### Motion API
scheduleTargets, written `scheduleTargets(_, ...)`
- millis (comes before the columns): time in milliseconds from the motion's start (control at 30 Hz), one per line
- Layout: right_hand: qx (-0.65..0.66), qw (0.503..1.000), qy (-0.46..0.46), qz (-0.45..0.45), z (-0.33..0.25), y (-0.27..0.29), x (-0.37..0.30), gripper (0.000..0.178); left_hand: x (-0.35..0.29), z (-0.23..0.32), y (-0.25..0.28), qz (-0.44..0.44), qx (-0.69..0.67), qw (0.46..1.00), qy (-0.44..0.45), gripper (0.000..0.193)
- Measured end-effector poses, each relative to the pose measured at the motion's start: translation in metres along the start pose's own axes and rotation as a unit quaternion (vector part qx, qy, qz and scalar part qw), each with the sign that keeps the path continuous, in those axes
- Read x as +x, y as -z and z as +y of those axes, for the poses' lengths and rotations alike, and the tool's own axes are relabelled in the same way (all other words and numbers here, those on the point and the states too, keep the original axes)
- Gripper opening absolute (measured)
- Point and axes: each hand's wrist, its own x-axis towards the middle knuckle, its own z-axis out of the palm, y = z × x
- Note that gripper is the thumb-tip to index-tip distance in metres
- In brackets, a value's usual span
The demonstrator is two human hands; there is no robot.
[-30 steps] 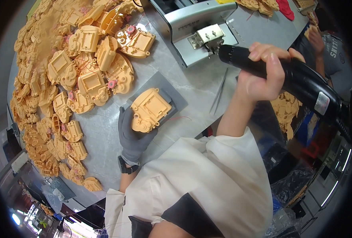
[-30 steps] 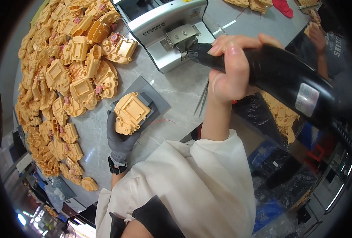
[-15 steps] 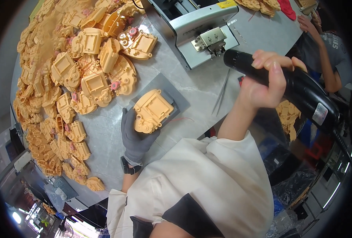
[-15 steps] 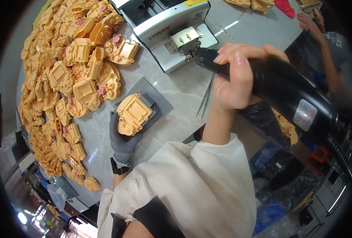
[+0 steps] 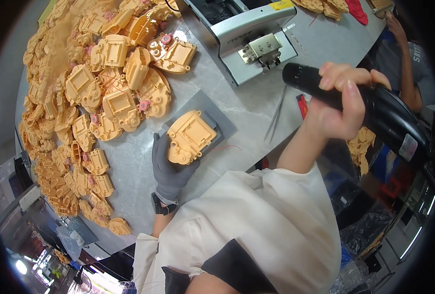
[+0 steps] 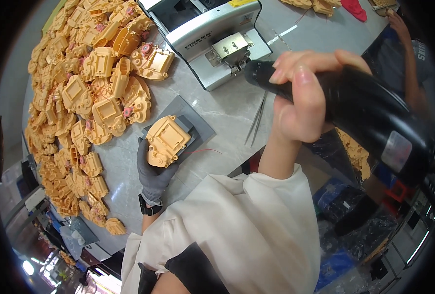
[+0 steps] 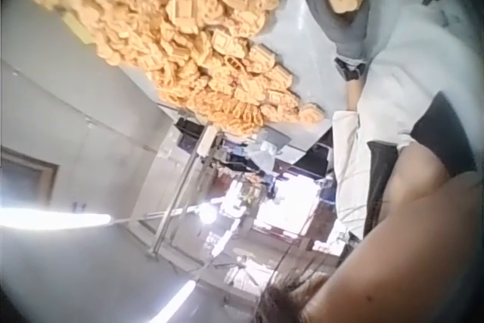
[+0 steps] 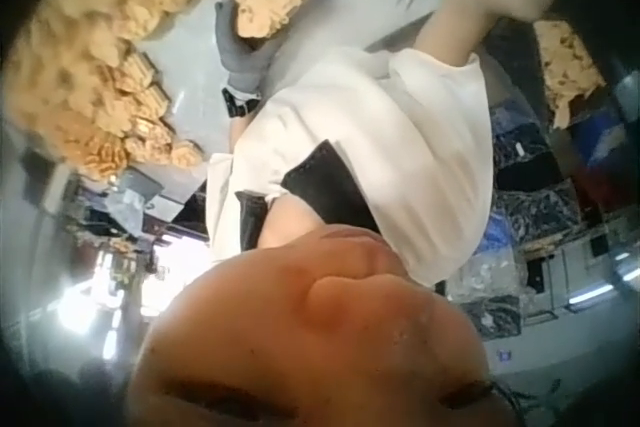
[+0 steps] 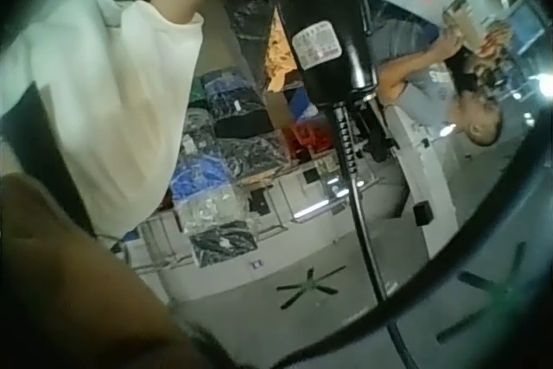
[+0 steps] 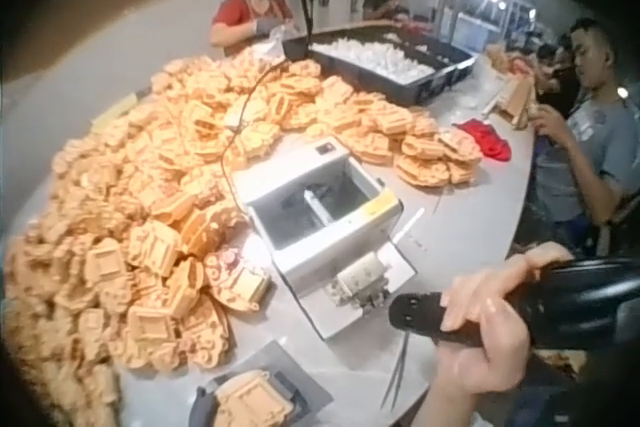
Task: The person assembles plastic toy housings by placing each housing onto a jig and fastening screws into it using an electric screwdriver.
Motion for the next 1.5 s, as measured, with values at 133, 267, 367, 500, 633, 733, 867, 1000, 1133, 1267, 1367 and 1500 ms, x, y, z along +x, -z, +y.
scheduleTargets(133,-0.022,0.999,-0.004,0.037,0.013,-0.007,0.002,0.041,-0.003,-0.003,-0.001,0.0,-0.027,0.999,0.028,0.08)
scheduleTargets(267,-0.004,0.998,-0.018,0.063,0.013,-0.002,-0.005,0.04,-0.002,-0.002,-0.001,-0.004,-0.015,1.0,0.02,0.081)
scheduleTargets(367,-0.003,0.997,-0.027,0.069,0.012,0.001,-0.007,0.041,-0.003,-0.002,-0.001,-0.002,-0.028,0.999,0.026,0.081)
scheduleTargets(500,-0.04,0.997,-0.011,0.067,0.022,-0.003,-0.014,0.041,-0.005,-0.006,-0.001,0.002,-0.021,0.999,0.03,0.081)
scheduleTargets(633,-0.027,0.994,-0.008,0.103,0.021,-0.003,-0.017,0.04,-0.002,-0.002,-0.001,0.004,-0.01,1.0,0.022,0.081)
scheduleTargets(733,-0.064,0.992,0.004,0.113,0.019,-0.003,-0.018,0.037,-0.004,-0.001,0.0,0.002,-0.02,0.999,0.034,0.081)
scheduleTargets(867,-0.091,0.983,0.027,0.157,0.022,0.001,-0.012,0.039,-0.004,-0.003,-0.001,-0.004,-0.023,0.999,0.042,0.082)
scheduleTargets(1000,-0.094,0.981,0.147,0.085,-0.008,-0.015,0.017,0.023,-0.005,0.001,0.001,-0.002,-0.037,0.998,0.059,0.082)
scheduleTargets(1133,-0.011,0.998,0.06,-0.013,-0.017,0.008,0.014,0.019,-0.005,-0.008,-0.001,0.009,-0.046,0.998,0.05,0.082)
scheduleTargets(1267,-0.065,0.991,0.041,0.109,-0.001,0.006,-0.011,0.041,-0.004,-0.002,-0.001,-0.004,-0.024,0.999,0.042,0.082)
scheduleTargets(1367,-0.075,0.99,0.034,0.111,0.007,0.002,-0.017,0.042,-0.005,-0.002,-0.001,0.0,-0.032,0.999,0.037,0.082)
scheduleTargets(1500,-0.086,0.985,0.045,0.145,0.015,0.001,-0.02,0.044,-0.004,-0.007,-0.002,-0.002,-0.041,0.999,0.036,0.082)
